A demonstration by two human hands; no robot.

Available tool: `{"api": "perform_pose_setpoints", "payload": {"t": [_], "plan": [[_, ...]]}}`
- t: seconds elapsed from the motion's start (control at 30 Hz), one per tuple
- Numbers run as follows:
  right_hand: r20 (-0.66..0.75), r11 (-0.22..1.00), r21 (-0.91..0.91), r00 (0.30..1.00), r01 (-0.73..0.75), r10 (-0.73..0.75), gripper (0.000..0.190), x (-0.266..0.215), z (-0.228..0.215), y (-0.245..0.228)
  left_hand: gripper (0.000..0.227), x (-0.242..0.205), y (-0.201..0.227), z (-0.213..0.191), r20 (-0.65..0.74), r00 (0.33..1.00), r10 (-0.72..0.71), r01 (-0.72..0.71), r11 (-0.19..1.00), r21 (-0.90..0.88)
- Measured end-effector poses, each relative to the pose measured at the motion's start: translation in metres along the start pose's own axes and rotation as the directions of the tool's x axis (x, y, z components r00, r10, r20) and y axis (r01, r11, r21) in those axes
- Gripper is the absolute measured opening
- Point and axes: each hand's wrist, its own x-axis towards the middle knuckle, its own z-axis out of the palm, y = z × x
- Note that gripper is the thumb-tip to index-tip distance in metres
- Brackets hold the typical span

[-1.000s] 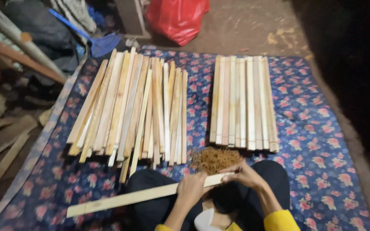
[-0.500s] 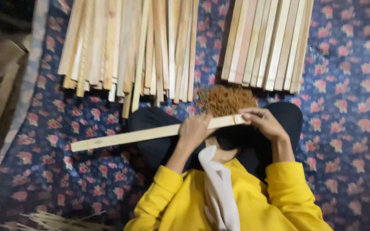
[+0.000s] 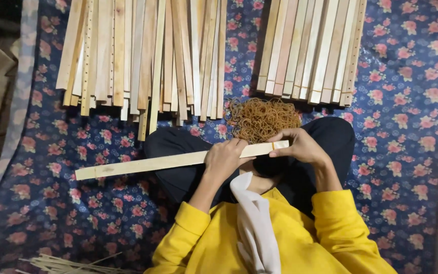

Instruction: The person is sorting and aligning thin wooden slats into neat stacks while sitting on the floor.

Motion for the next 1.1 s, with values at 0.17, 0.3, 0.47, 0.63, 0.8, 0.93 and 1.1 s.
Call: {"api": "perform_pose_setpoints", "payload": {"t": [0.17, 0.3, 0.47, 0.63, 0.8, 0.93, 1.1], "plan": [[0.069, 0.985, -0.172, 0.997, -0.009, 0.021, 0.048, -0.003, 0.01, 0.017, 0.047, -0.002, 0.002, 0.011, 0.089, 0.995, 0.036, -0.036, 0.999, -0.002], [0.265, 0.792, -0.596, 0.964, 0.135, 0.035, 0.054, -0.017, 0.021, -0.021, 0.052, -0.004, 0.001, 0.041, 0.283, 0.956, 0.08, -0.073, 0.997, -0.035], [0.17, 0.865, -0.462, 0.977, 0.197, -0.132, 0.027, -0.025, 0.034, 0.012, 0.035, 0.056, 0.011, 0.046, 0.345, 0.907, 0.24, -0.267, 0.963, 0.034], [-0.281, 0.939, -0.315, 0.931, 0.14, -0.233, 0.053, 0.002, 0.014, 0.014, 0.012, 0.162, 0.036, 0.016, -0.016, 0.879, 0.477, -0.447, 0.834, 0.323], [-0.7, 0.879, -0.444, 0.681, -0.176, -0.217, 0.044, 0.086, -0.029, 0.065, 0.052, 0.249, 0.065, 0.029, -0.15, 0.986, 0.071, -0.093, 0.986, -0.14], [-0.843, 0.946, 0.317, 0.437, -0.067, 0.313, 0.036, 0.12, -0.055, 0.005, 0.073, 0.294, 0.066, 0.082, 0.037, 0.998, -0.045, 0.057, 0.873, -0.484], [-0.887, 0.937, 0.243, 0.334, -0.252, 0.32, 0.039, 0.15, -0.06, -0.013, 0.071, 0.323, 0.05, 0.116, 0.124, 0.992, 0.015, 0.044, 0.887, -0.46]]}}
